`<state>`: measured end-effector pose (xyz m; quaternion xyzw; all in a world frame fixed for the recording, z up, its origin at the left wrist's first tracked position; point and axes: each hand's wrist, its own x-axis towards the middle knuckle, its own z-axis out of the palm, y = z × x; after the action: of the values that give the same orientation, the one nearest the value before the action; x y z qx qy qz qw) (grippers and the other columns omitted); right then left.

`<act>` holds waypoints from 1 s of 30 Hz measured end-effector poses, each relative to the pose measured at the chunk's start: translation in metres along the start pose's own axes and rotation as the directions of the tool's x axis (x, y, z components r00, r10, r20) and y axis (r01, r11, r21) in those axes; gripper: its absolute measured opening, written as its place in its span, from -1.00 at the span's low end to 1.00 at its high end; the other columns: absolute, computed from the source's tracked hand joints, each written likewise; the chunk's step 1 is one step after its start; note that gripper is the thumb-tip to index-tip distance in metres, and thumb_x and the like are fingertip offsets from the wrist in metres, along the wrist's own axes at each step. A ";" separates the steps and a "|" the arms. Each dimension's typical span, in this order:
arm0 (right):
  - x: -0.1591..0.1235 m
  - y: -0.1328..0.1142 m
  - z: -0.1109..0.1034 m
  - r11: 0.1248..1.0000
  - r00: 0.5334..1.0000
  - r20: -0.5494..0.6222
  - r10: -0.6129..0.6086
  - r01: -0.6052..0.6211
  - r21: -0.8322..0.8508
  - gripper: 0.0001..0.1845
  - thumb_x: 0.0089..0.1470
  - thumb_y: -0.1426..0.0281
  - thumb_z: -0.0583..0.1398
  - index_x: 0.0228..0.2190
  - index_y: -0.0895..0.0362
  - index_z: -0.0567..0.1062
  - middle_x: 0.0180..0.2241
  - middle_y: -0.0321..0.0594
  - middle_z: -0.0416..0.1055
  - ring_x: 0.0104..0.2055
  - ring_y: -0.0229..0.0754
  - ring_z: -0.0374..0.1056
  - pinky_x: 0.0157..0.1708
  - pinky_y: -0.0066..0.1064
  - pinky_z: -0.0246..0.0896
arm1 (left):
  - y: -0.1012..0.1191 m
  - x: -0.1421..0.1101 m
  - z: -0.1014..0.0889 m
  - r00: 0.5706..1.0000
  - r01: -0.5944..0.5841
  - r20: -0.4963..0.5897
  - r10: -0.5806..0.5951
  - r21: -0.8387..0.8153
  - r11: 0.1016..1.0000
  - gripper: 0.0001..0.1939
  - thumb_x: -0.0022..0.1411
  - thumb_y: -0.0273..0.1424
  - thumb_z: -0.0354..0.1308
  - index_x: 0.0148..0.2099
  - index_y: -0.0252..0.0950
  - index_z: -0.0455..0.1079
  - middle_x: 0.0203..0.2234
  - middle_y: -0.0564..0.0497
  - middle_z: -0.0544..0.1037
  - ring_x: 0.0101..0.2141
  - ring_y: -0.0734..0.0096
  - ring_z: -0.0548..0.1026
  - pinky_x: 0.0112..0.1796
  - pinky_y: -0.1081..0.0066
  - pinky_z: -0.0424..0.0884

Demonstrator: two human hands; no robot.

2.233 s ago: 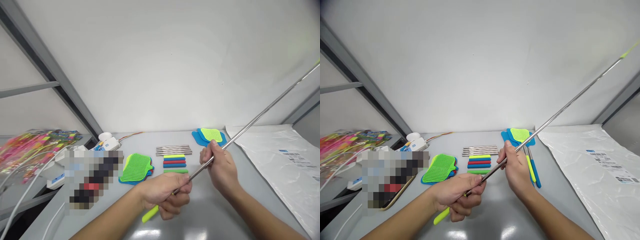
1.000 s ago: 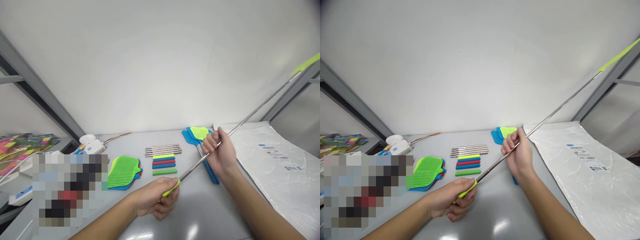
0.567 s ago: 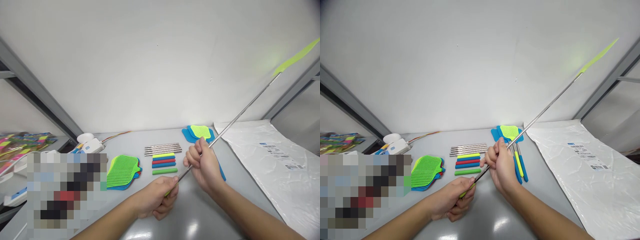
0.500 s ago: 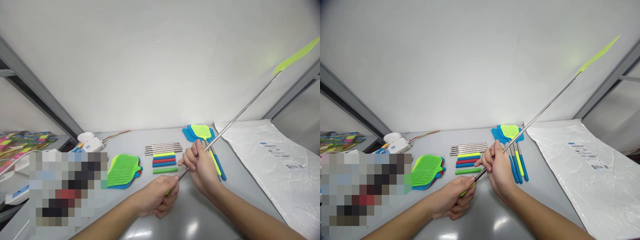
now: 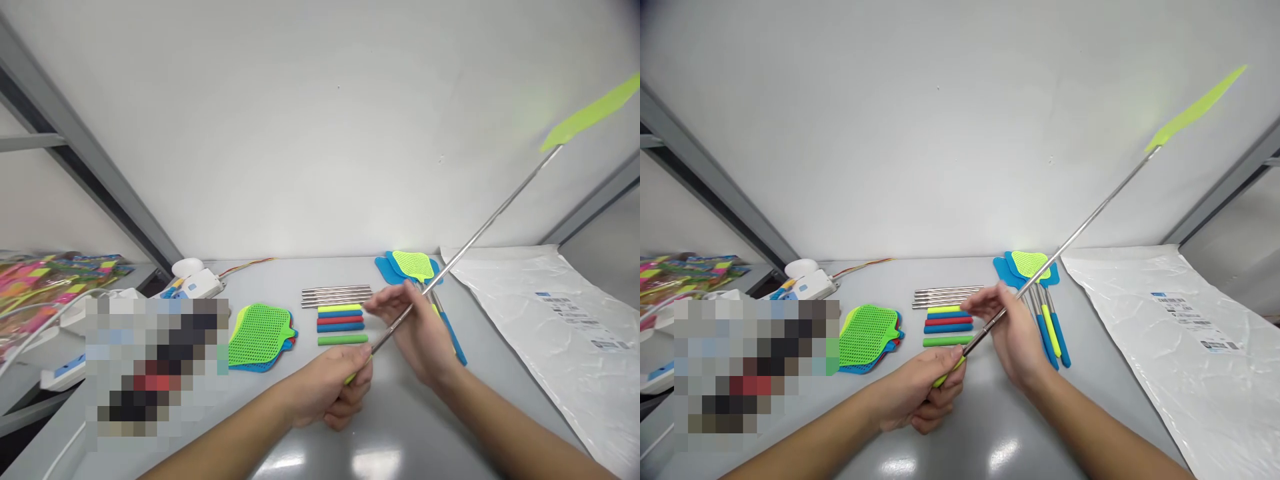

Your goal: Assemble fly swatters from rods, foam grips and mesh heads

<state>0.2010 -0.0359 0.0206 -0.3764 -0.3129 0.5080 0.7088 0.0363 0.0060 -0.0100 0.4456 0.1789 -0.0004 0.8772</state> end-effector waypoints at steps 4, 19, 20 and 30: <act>0.009 -0.010 -0.008 0.999 0.995 -0.091 -0.045 0.043 -0.022 -0.61 0.19 0.16 0.13 -0.48 0.14 0.56 -0.45 -0.15 0.54 -0.29 -0.11 0.47 -0.08 -0.23 0.31 | -0.001 -0.001 0.001 1.000 0.029 0.003 -0.029 0.019 0.999 -0.50 0.32 0.06 -0.09 -0.47 -0.22 0.05 -0.74 0.25 -0.05 -0.74 0.64 -0.17 -0.75 0.58 -0.17; -0.019 0.030 0.007 0.984 0.985 0.158 0.062 -0.035 -0.173 -0.37 0.31 0.07 -0.11 -0.38 0.15 0.60 -0.28 -0.06 0.59 -0.13 -0.01 0.48 0.01 -0.12 0.24 | -0.004 -0.001 -0.005 0.999 0.006 0.042 -0.006 -0.010 1.000 -0.53 0.35 0.01 -0.08 -0.46 -0.23 0.08 -0.74 0.25 -0.02 -0.75 0.63 -0.14 -0.75 0.57 -0.14; -0.017 0.026 0.006 0.981 0.986 0.158 0.047 -0.016 -0.192 -0.39 0.30 0.07 -0.10 -0.35 0.15 0.60 -0.27 -0.07 0.59 -0.13 -0.02 0.48 0.01 -0.14 0.24 | -0.003 -0.001 -0.005 0.999 0.004 0.044 -0.003 -0.014 1.000 -0.53 0.35 0.01 -0.08 -0.46 -0.23 0.08 -0.74 0.25 -0.02 -0.75 0.63 -0.14 -0.74 0.57 -0.14; 0.009 -0.007 -0.010 0.986 0.984 -0.070 -0.164 0.161 -0.037 -0.47 0.26 0.10 0.00 -0.42 0.16 0.61 -0.38 -0.05 0.59 -0.27 -0.06 0.49 -0.12 -0.21 0.32 | 0.002 -0.004 -0.012 0.994 0.090 0.052 -0.091 0.037 0.995 -0.51 0.35 0.02 -0.09 -0.47 -0.23 0.08 -0.73 0.25 -0.02 -0.74 0.63 -0.14 -0.73 0.57 -0.06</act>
<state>0.2160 -0.0306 0.0221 -0.3790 -0.3245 0.4294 0.7528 0.0291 0.0160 -0.0133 0.4520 0.1751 -0.0553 0.8729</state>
